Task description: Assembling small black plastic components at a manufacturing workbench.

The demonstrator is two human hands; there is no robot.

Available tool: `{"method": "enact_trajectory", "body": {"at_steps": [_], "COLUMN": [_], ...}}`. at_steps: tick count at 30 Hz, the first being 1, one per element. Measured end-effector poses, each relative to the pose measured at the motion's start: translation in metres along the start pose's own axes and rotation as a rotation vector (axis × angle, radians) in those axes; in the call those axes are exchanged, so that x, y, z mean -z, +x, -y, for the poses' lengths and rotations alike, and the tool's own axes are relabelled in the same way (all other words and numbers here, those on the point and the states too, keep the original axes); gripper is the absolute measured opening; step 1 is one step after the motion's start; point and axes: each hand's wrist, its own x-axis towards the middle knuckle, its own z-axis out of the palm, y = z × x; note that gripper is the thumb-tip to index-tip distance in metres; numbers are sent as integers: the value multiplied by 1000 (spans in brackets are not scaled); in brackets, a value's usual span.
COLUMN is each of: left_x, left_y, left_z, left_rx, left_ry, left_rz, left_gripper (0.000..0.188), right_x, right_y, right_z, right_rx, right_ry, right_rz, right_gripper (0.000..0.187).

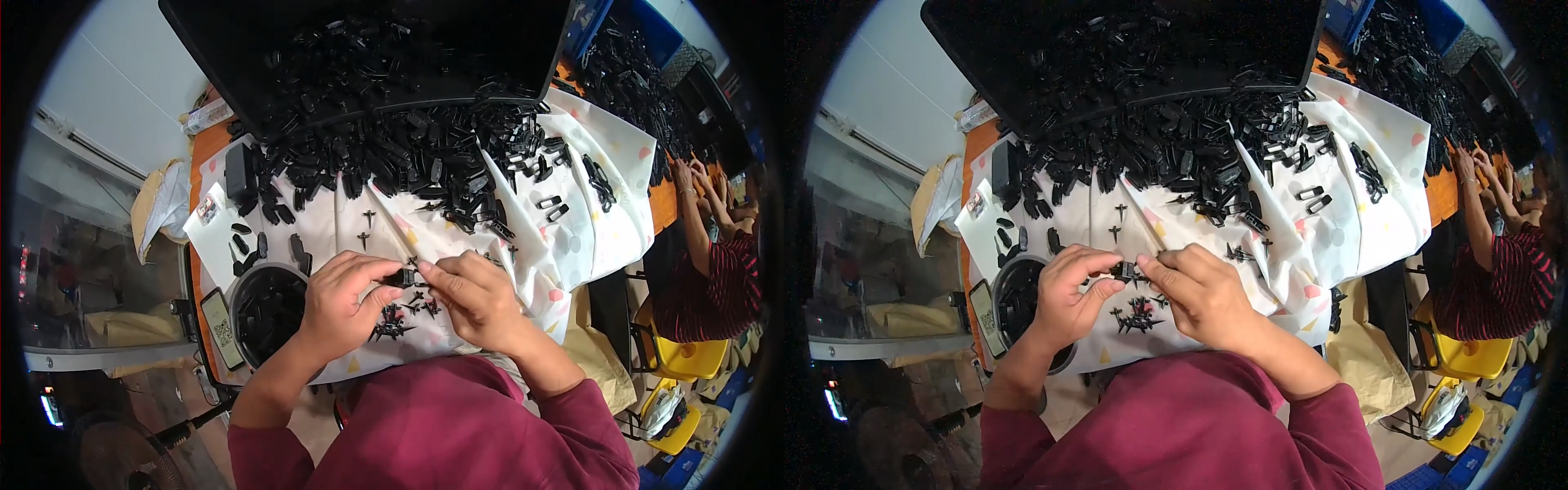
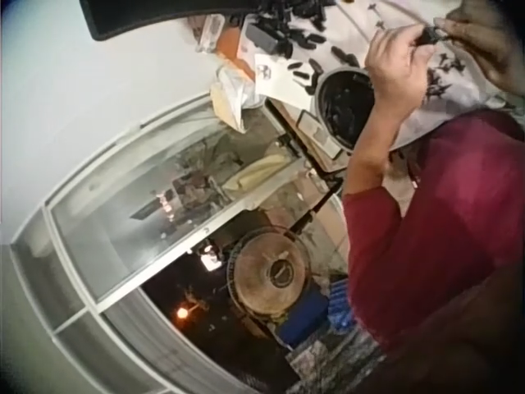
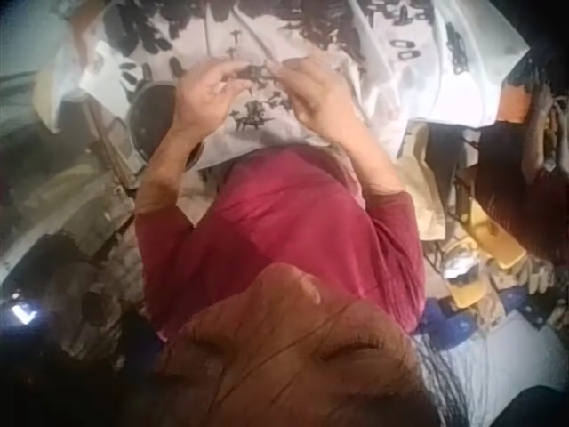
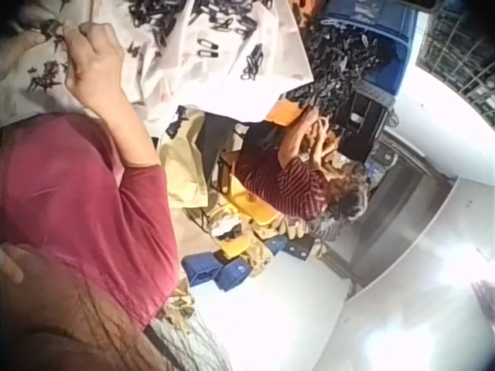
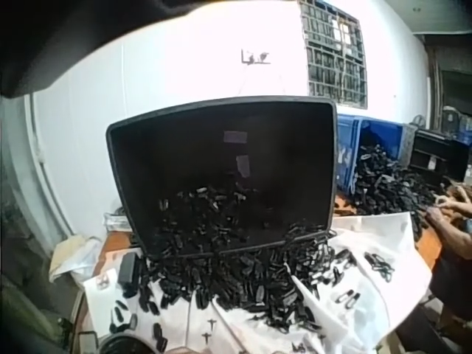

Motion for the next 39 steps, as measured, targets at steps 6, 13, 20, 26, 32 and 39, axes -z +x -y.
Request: {"method": "enact_trajectory", "body": {"at_steps": [6,13,20,26,32,39], "left_x": [-46,-42,-17,57,54,30], "left_y": [-20,-22,-47,-24,12,18], "left_z": [4,5,24,97,128,127], "left_rx": [580,635,654,423,883,710], "left_ry": [-1092,-1157,-1095,289,994,555], "left_rz": [-205,-192,-306,-327,532,294], "left_gripper": [25,23,17,14,26,24], "right_x": [-18,-29,-43,-18,-17,-3], "right_y": [-7,-22,0,-21,-13,-6], "right_z": [7,13,-23,-114,-90,-71], "right_rx": [-73,-660,-434,-463,-436,-1031], "right_ry": [-32,427,404,-831,-611,772], "right_rz": [-91,-69,280,229,63,-77], "right_gripper": [41,26,24,13,10,39]}}
